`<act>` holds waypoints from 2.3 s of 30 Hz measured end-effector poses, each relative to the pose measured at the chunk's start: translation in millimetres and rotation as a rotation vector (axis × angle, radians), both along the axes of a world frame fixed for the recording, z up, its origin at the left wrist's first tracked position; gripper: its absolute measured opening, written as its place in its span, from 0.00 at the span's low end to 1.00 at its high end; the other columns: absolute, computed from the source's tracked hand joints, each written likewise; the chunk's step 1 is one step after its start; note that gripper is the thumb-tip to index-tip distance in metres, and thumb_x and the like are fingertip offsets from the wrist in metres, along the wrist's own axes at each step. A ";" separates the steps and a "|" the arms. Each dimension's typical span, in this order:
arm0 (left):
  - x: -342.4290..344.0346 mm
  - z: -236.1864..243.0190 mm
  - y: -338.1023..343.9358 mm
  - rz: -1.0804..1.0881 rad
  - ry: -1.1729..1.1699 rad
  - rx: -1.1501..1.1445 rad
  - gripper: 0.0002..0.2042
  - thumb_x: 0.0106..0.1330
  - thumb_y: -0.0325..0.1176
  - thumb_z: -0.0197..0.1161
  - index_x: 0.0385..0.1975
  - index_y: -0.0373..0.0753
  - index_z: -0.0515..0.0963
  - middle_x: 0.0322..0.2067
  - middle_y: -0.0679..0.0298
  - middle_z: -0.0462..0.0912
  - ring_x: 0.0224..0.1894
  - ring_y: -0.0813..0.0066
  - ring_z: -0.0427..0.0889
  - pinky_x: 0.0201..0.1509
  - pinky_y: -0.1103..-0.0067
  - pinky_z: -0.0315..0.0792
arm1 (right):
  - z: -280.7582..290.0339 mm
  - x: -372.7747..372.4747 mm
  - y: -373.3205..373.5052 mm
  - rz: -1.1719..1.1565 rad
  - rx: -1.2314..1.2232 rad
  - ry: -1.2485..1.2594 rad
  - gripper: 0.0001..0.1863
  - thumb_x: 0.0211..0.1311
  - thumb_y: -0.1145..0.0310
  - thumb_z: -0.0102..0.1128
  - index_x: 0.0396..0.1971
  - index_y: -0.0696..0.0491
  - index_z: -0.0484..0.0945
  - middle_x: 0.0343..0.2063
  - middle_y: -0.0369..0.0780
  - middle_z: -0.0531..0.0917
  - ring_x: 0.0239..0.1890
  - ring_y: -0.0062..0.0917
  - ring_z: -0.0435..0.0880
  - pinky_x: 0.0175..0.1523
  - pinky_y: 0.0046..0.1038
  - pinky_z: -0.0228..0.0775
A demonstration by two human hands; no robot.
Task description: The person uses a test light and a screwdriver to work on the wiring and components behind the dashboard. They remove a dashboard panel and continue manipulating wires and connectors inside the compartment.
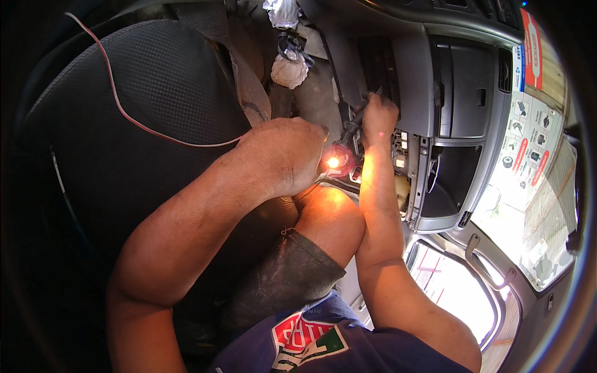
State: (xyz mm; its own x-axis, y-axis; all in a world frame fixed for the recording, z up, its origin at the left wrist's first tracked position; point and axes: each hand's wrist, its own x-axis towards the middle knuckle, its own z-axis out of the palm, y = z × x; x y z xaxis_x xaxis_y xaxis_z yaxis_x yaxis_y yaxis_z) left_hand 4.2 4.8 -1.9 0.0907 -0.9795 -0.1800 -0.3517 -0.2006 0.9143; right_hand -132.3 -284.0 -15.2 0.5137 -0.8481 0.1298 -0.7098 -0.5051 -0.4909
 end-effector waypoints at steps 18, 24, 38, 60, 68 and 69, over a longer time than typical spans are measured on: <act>2.4 3.4 1.1 0.001 0.016 0.003 0.29 0.70 0.38 0.72 0.65 0.26 0.78 0.51 0.39 0.90 0.57 0.43 0.90 0.65 0.58 0.81 | 8.7 3.8 11.5 0.075 -0.094 -0.033 0.18 0.73 0.64 0.59 0.35 0.65 0.88 0.23 0.50 0.88 0.27 0.40 0.88 0.41 0.41 0.76; 1.0 3.5 2.9 0.022 -0.016 -0.038 0.30 0.70 0.38 0.73 0.67 0.26 0.77 0.52 0.38 0.89 0.57 0.42 0.89 0.66 0.58 0.80 | 7.2 4.0 10.8 0.018 0.053 -0.111 0.18 0.72 0.65 0.58 0.37 0.64 0.91 0.21 0.43 0.86 0.25 0.29 0.85 0.35 0.34 0.75; 4.1 8.4 1.6 -0.010 0.020 0.032 0.29 0.70 0.36 0.72 0.67 0.26 0.77 0.52 0.38 0.89 0.58 0.44 0.90 0.67 0.59 0.80 | 0.5 2.2 4.9 0.040 0.025 -0.086 0.17 0.71 0.67 0.59 0.38 0.66 0.88 0.22 0.44 0.86 0.22 0.30 0.86 0.31 0.34 0.75; 2.2 4.8 0.3 -0.019 -0.005 0.036 0.29 0.70 0.39 0.73 0.67 0.28 0.78 0.52 0.40 0.90 0.58 0.45 0.90 0.67 0.58 0.81 | -15.4 -7.6 -21.5 0.161 -0.184 -0.022 0.18 0.75 0.64 0.58 0.41 0.63 0.91 0.21 0.41 0.86 0.23 0.25 0.82 0.33 0.31 0.72; 1.2 2.9 1.8 0.008 -0.005 -0.005 0.29 0.70 0.38 0.72 0.68 0.29 0.78 0.52 0.40 0.89 0.58 0.44 0.90 0.66 0.56 0.81 | -6.6 -1.2 -4.0 0.081 -0.025 -0.085 0.18 0.76 0.64 0.57 0.40 0.63 0.90 0.23 0.42 0.87 0.25 0.25 0.84 0.36 0.30 0.73; 1.0 3.2 2.0 0.017 -0.007 -0.013 0.29 0.70 0.38 0.72 0.67 0.29 0.78 0.52 0.40 0.89 0.58 0.44 0.89 0.66 0.56 0.81 | -7.5 -0.7 -6.3 0.115 -0.070 -0.066 0.18 0.76 0.65 0.57 0.40 0.63 0.90 0.23 0.43 0.88 0.25 0.25 0.84 0.35 0.30 0.73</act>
State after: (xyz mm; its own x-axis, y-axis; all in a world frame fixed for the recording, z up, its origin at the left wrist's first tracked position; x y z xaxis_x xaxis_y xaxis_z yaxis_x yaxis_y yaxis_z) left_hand 5.2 6.7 1.3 0.1083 -0.9801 -0.1664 -0.3550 -0.1945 0.9144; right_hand -133.0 -290.3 -22.7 0.5949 -0.7722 0.2232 -0.6127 -0.6154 -0.4959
